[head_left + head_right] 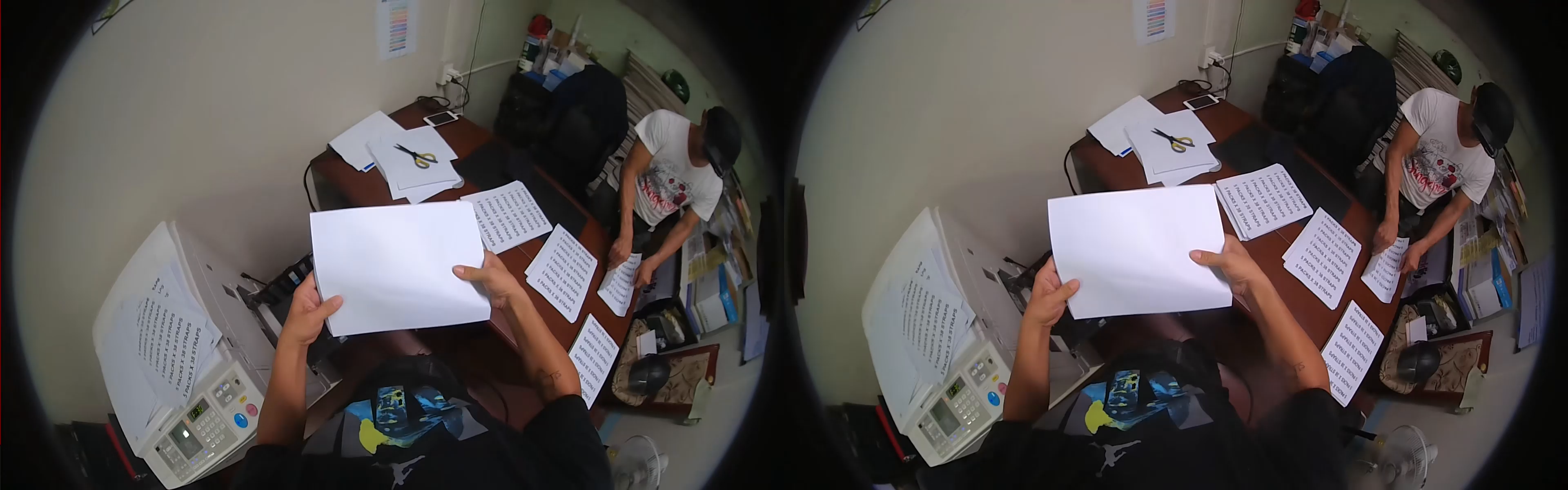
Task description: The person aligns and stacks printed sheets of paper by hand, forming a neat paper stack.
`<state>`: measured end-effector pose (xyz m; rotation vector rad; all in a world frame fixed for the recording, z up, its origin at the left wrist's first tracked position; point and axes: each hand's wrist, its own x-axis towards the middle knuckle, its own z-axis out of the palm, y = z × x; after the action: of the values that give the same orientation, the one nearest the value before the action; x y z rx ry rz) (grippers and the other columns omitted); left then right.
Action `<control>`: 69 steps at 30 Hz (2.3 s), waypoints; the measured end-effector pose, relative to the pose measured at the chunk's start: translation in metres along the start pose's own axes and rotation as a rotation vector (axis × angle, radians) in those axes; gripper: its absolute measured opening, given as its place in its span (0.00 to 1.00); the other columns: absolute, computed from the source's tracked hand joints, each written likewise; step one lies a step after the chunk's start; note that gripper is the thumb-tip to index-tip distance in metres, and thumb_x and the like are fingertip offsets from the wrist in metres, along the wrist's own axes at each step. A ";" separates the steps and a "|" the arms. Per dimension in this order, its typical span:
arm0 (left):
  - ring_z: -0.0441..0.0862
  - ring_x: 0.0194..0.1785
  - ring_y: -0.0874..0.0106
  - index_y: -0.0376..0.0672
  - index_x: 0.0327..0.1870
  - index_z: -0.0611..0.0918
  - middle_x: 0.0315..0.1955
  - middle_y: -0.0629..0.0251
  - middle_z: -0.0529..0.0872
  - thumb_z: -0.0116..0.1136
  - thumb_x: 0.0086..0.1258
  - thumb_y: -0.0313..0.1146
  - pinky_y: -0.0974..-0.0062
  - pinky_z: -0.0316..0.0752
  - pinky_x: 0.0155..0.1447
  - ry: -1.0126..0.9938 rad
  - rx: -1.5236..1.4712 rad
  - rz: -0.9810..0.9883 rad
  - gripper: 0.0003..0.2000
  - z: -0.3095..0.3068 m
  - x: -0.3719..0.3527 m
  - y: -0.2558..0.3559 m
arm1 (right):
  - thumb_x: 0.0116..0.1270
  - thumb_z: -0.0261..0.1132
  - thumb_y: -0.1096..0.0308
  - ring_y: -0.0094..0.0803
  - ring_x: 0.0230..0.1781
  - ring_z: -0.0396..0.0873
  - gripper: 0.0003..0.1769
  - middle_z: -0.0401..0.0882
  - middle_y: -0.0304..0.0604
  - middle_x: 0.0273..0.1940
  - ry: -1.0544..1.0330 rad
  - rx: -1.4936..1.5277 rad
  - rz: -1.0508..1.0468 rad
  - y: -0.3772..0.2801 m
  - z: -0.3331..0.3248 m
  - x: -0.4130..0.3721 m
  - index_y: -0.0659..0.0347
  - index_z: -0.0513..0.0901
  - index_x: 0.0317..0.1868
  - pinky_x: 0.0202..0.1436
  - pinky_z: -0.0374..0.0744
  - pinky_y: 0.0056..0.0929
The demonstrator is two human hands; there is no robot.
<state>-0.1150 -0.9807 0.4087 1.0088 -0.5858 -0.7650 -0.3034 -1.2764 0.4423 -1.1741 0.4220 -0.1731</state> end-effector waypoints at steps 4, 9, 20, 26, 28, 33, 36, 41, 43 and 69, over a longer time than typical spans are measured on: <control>0.76 0.62 0.70 0.32 0.68 0.67 0.58 0.58 0.79 0.62 0.67 0.25 0.70 0.69 0.67 -0.028 -0.209 -0.207 0.28 -0.011 0.015 -0.017 | 0.54 0.76 0.74 0.42 0.55 0.80 0.40 0.80 0.55 0.54 -0.082 -0.047 -0.066 0.003 -0.026 0.009 0.71 0.68 0.65 0.62 0.77 0.40; 0.75 0.63 0.69 0.35 0.69 0.67 0.59 0.58 0.77 0.61 0.67 0.23 0.68 0.67 0.69 0.091 -0.077 -0.316 0.29 -0.010 0.028 -0.084 | 0.53 0.75 0.76 0.41 0.55 0.80 0.32 0.82 0.54 0.52 0.004 -0.147 0.096 0.024 -0.053 0.027 0.71 0.75 0.59 0.63 0.76 0.38; 0.75 0.64 0.67 0.34 0.70 0.64 0.61 0.57 0.77 0.59 0.65 0.20 0.67 0.67 0.69 0.097 -0.175 -0.226 0.30 0.023 0.029 -0.075 | 0.51 0.76 0.73 0.42 0.53 0.81 0.36 0.81 0.58 0.51 -0.022 -0.111 0.115 -0.005 -0.078 0.020 0.76 0.72 0.60 0.62 0.77 0.37; 0.74 0.64 0.68 0.34 0.69 0.65 0.60 0.58 0.77 0.59 0.64 0.20 0.66 0.66 0.70 0.151 -0.130 -0.166 0.30 0.053 0.024 -0.065 | 0.54 0.76 0.72 0.40 0.52 0.82 0.33 0.82 0.54 0.52 -0.155 -0.090 -0.005 -0.011 -0.094 0.005 0.75 0.74 0.59 0.60 0.77 0.36; 0.74 0.64 0.66 0.34 0.68 0.67 0.59 0.58 0.78 0.61 0.63 0.20 0.65 0.65 0.71 0.086 -0.193 -0.175 0.30 0.045 0.027 -0.068 | 0.54 0.76 0.71 0.40 0.52 0.82 0.32 0.82 0.54 0.52 -0.125 -0.022 0.070 0.003 -0.104 0.013 0.75 0.75 0.58 0.61 0.77 0.36; 0.75 0.64 0.64 0.33 0.67 0.68 0.59 0.56 0.78 0.60 0.66 0.23 0.63 0.65 0.71 0.120 -0.189 -0.430 0.27 0.031 0.045 -0.079 | 0.59 0.74 0.68 0.36 0.46 0.84 0.25 0.85 0.52 0.46 0.077 -0.027 0.349 0.006 -0.099 0.020 0.73 0.80 0.53 0.54 0.80 0.34; 0.76 0.64 0.63 0.33 0.67 0.69 0.60 0.56 0.78 0.57 0.69 0.25 0.63 0.65 0.71 0.147 -0.305 -0.431 0.25 0.038 0.032 -0.079 | 0.61 0.73 0.68 0.36 0.44 0.85 0.24 0.85 0.52 0.46 0.068 -0.070 0.233 0.006 -0.095 0.022 0.73 0.80 0.54 0.52 0.81 0.33; 0.76 0.62 0.67 0.33 0.67 0.68 0.59 0.57 0.78 0.53 0.74 0.26 0.67 0.68 0.69 0.157 -0.190 -0.355 0.22 0.044 0.033 -0.082 | 0.63 0.71 0.69 0.33 0.42 0.85 0.21 0.85 0.52 0.45 0.011 -0.030 0.110 0.025 -0.107 0.014 0.73 0.80 0.53 0.51 0.82 0.31; 0.77 0.61 0.68 0.33 0.67 0.69 0.59 0.58 0.78 0.54 0.74 0.27 0.67 0.69 0.68 0.189 -0.071 -0.307 0.22 0.041 0.042 -0.096 | 0.63 0.72 0.69 0.33 0.42 0.85 0.21 0.85 0.52 0.44 0.100 -0.072 0.166 0.025 -0.101 0.021 0.73 0.80 0.52 0.50 0.82 0.31; 0.85 0.49 0.64 0.32 0.63 0.74 0.52 0.52 0.83 0.56 0.72 0.27 0.66 0.80 0.57 0.356 -0.672 -0.691 0.20 0.023 0.034 -0.106 | 0.67 0.65 0.65 0.28 0.40 0.85 0.19 0.85 0.52 0.43 0.246 0.061 0.248 0.034 -0.103 0.002 0.71 0.81 0.52 0.40 0.83 0.24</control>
<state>-0.1419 -1.0534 0.3260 0.6718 0.3550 -1.2424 -0.3468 -1.3521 0.3781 -1.0335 0.7693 -0.1144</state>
